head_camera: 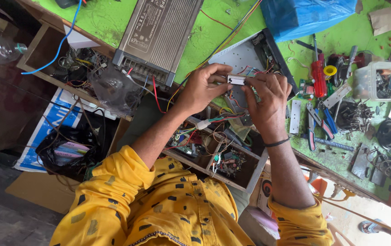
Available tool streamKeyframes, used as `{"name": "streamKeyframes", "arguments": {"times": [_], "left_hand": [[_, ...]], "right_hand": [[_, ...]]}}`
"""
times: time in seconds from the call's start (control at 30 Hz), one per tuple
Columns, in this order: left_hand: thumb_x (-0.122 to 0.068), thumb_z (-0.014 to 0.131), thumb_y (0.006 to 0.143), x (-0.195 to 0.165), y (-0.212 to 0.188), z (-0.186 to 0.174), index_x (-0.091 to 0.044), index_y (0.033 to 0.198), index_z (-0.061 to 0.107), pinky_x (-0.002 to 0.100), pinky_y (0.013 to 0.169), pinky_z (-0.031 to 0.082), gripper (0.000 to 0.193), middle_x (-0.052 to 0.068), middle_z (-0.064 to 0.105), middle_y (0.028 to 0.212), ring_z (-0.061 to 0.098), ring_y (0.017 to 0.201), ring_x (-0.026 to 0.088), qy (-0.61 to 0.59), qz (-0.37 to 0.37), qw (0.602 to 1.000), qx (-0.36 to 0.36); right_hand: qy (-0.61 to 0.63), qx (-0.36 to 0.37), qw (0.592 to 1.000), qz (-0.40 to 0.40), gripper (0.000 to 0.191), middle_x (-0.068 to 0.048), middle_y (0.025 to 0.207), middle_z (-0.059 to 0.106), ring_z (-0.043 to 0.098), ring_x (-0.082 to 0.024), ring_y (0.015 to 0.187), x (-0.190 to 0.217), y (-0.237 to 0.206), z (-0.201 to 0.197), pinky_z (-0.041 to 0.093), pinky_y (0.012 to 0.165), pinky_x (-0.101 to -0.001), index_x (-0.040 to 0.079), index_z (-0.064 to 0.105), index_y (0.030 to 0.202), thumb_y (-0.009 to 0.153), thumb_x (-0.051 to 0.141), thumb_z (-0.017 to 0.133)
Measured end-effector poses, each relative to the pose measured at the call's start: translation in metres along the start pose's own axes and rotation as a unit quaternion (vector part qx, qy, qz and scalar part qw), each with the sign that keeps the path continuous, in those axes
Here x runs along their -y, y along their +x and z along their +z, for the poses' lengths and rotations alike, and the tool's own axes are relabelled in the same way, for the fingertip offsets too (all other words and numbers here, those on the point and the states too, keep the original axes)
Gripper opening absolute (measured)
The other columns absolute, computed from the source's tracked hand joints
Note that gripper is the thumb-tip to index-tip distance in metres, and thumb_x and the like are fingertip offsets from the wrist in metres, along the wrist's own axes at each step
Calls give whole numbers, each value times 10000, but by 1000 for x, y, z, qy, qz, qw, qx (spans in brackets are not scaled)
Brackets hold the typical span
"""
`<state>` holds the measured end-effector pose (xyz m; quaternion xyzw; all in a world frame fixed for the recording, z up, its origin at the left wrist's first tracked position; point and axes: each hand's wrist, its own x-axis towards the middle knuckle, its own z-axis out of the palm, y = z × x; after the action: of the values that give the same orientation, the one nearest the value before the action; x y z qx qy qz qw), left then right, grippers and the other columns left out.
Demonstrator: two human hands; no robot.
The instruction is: The person works on a circuit board inside a metal enclosure, using a screwdriver to remove a heatsink, then a soldering iron to reflow solder joints. They handle wires, a heatsink, and the board, placing the heatsink aside and continuing to solder connections.
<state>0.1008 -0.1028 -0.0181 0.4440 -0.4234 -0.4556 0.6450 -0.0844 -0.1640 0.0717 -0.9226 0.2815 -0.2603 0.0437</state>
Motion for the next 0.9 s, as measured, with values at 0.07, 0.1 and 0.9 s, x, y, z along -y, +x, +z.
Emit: {"name": "streamKeyframes", "arguments": {"times": [0.07, 0.1, 0.9], "left_hand": [[-26, 770, 914, 0, -1, 0, 35, 1294, 635, 254, 831, 618, 407, 101, 722, 1162, 727, 1021, 107, 19, -2, 1000, -2], [-36, 774, 914, 0, -1, 0, 33, 1293, 641, 254, 832, 620, 407, 103, 731, 1168, 730, 1028, 107, 26, -6, 1000, -2], [-44, 794, 903, 8, 1, -2, 29, 1273, 663, 253, 843, 612, 399, 85, 759, 1133, 741, 1014, 113, 12, -12, 1000, -14]], "right_hand": [[4, 3, 1000, 10, 211, -60, 1137, 661, 562, -291, 1129, 0, -1, 0, 388, 984, -438, 94, 755, 1128, 933, 132, 825], [6, 8, 1000, 19, 200, -58, 1133, 659, 559, -290, 1127, 0, -1, 0, 386, 983, -437, 97, 755, 1120, 934, 131, 823], [11, 2, 999, 30, 177, -57, 1131, 661, 561, -291, 1116, 0, -2, 3, 404, 994, -432, 78, 760, 1105, 941, 101, 822]]}}
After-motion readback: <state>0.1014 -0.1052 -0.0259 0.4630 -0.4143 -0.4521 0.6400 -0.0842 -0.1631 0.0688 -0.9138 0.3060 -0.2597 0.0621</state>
